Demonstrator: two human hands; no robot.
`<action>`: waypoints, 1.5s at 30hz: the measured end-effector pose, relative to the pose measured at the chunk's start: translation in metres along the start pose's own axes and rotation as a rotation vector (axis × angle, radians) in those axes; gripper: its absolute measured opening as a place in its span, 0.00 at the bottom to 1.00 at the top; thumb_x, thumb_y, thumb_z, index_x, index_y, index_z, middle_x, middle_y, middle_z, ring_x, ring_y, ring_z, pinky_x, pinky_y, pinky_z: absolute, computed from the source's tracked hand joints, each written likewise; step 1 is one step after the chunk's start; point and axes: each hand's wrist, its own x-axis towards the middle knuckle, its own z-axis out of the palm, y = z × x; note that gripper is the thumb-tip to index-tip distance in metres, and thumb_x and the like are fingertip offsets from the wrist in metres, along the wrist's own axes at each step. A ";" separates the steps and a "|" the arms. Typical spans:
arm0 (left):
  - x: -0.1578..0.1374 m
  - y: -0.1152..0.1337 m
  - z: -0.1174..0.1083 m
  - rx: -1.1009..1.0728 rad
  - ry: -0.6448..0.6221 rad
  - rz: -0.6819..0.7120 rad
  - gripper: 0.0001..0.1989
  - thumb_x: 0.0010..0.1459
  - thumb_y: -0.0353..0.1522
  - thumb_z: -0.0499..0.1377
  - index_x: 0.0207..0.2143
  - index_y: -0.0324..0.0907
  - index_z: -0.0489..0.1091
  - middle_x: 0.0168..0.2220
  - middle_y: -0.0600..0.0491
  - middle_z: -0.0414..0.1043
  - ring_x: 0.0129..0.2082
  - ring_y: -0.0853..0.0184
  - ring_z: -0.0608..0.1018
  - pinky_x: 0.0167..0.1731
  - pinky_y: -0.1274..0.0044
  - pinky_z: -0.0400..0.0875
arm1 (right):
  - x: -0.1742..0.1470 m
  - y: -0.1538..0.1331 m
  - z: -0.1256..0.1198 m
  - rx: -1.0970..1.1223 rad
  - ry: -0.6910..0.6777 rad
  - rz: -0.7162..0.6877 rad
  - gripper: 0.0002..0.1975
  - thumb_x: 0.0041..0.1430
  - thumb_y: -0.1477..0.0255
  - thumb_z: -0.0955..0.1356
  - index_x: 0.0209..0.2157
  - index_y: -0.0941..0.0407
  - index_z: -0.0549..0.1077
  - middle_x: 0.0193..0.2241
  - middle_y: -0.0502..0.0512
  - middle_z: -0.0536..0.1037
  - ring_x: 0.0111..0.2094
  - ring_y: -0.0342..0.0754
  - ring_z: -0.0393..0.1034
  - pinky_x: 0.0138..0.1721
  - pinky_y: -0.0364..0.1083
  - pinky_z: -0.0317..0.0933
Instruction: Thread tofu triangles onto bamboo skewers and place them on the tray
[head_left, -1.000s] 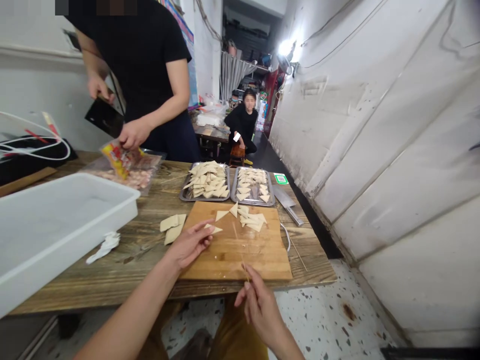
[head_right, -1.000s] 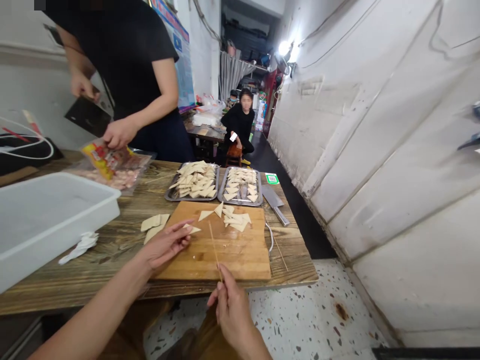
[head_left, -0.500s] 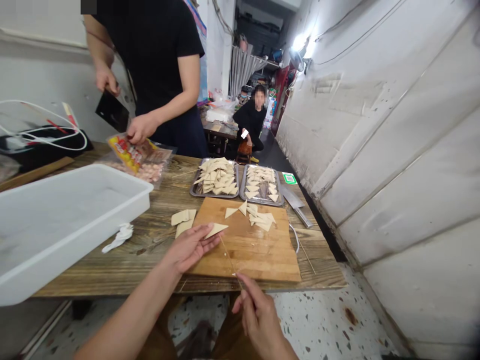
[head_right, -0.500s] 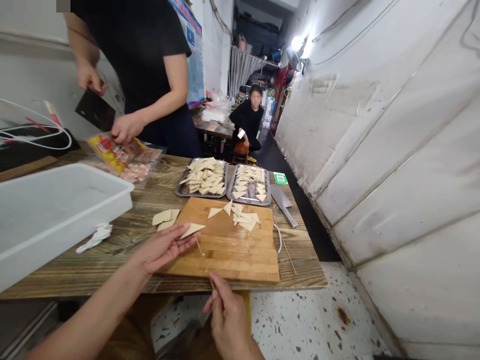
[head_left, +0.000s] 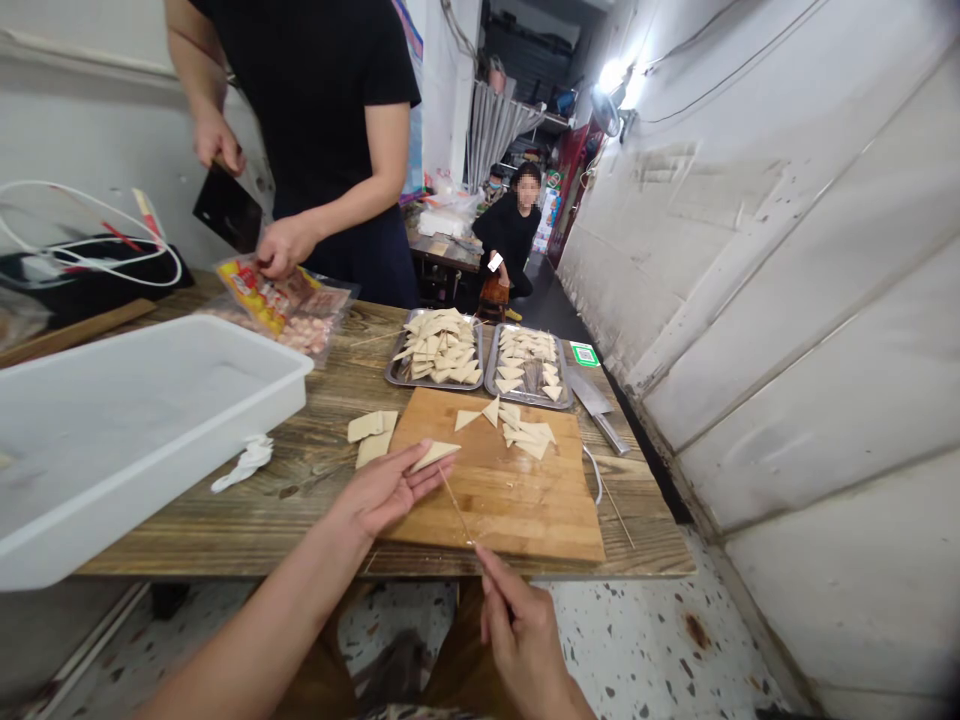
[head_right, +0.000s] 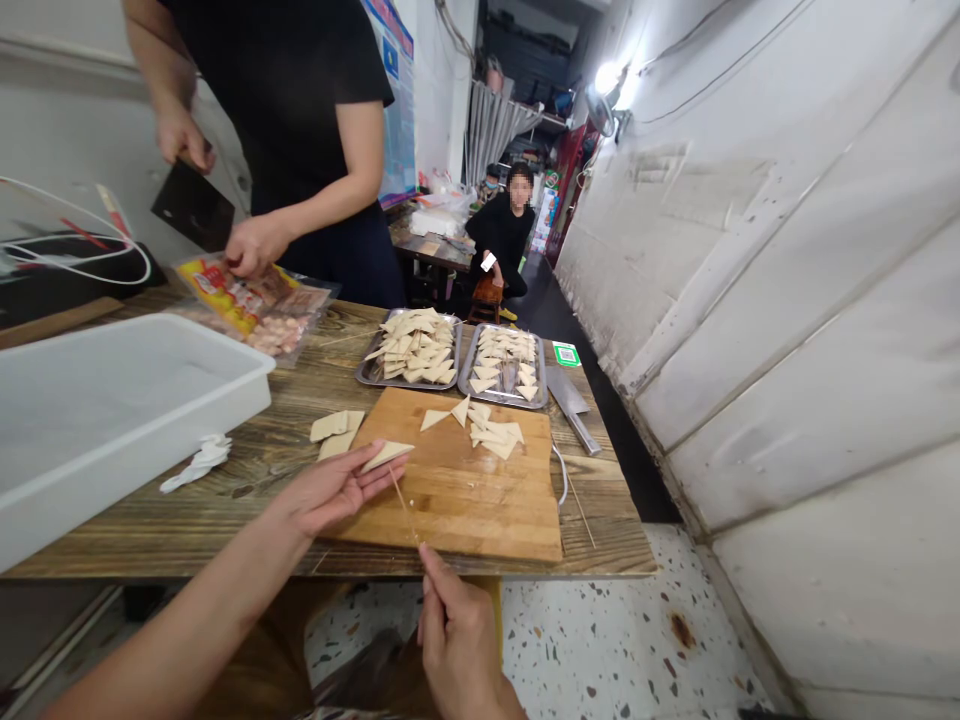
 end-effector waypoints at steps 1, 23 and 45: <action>0.000 0.000 0.000 -0.003 -0.003 0.003 0.04 0.55 0.23 0.55 0.34 0.32 0.68 0.36 0.39 0.76 0.38 0.60 0.79 0.39 0.73 0.75 | 0.000 0.000 0.000 0.004 0.001 0.003 0.20 0.66 0.69 0.56 0.56 0.55 0.65 0.15 0.47 0.65 0.16 0.41 0.60 0.20 0.38 0.56; -0.002 -0.005 0.001 -0.002 -0.018 -0.010 0.03 0.54 0.22 0.56 0.32 0.32 0.69 0.36 0.39 0.76 0.39 0.58 0.78 0.39 0.72 0.76 | -0.002 0.005 0.001 -0.036 0.014 -0.020 0.21 0.66 0.68 0.56 0.57 0.54 0.64 0.15 0.47 0.65 0.15 0.41 0.59 0.18 0.38 0.57; -0.021 -0.018 0.011 0.101 -0.064 0.001 0.05 0.54 0.22 0.55 0.35 0.31 0.70 0.36 0.40 0.76 0.35 0.58 0.79 0.38 0.70 0.76 | -0.004 0.000 -0.002 -0.004 0.086 -0.075 0.20 0.65 0.66 0.58 0.55 0.55 0.67 0.22 0.53 0.75 0.27 0.47 0.72 0.26 0.40 0.67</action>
